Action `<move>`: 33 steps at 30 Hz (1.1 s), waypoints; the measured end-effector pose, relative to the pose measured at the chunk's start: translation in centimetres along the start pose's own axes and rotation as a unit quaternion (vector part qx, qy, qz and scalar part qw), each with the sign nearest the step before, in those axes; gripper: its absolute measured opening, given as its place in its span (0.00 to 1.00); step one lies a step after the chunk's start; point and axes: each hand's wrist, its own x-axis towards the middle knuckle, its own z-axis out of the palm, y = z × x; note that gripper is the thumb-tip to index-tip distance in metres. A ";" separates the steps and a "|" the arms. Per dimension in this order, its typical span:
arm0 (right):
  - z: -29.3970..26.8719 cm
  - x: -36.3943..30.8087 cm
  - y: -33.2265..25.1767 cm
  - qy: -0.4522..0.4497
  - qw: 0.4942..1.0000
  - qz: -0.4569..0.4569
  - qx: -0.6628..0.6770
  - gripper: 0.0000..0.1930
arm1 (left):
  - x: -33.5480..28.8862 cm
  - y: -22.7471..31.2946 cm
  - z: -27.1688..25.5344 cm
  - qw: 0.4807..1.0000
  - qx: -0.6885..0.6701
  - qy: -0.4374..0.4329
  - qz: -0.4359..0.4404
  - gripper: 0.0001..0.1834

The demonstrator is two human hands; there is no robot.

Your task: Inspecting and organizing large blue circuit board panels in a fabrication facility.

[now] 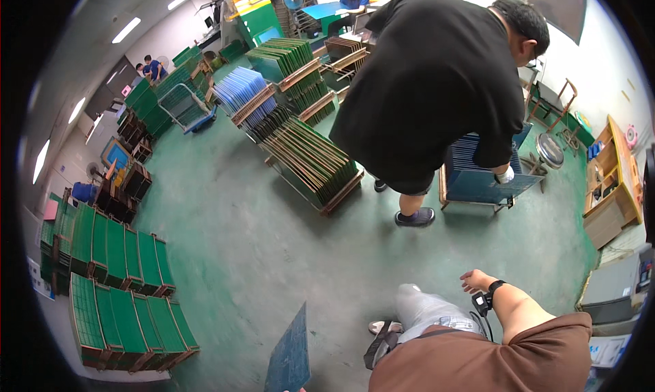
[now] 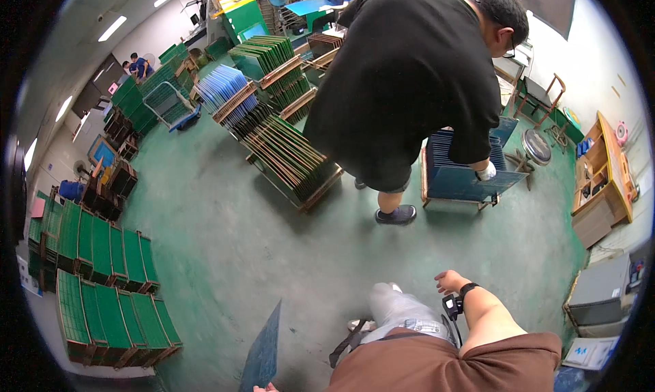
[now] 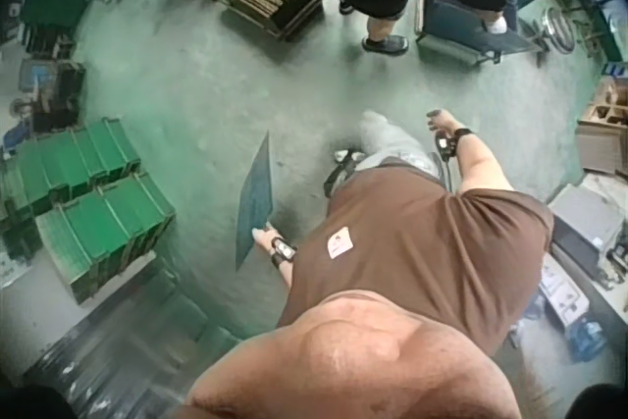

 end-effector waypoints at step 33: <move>6.8 10.0 -11.6 0.245 0.961 -0.006 0.126 0.21 | 31.5 25.0 -9.3 0.691 -0.670 -0.199 0.185 0.22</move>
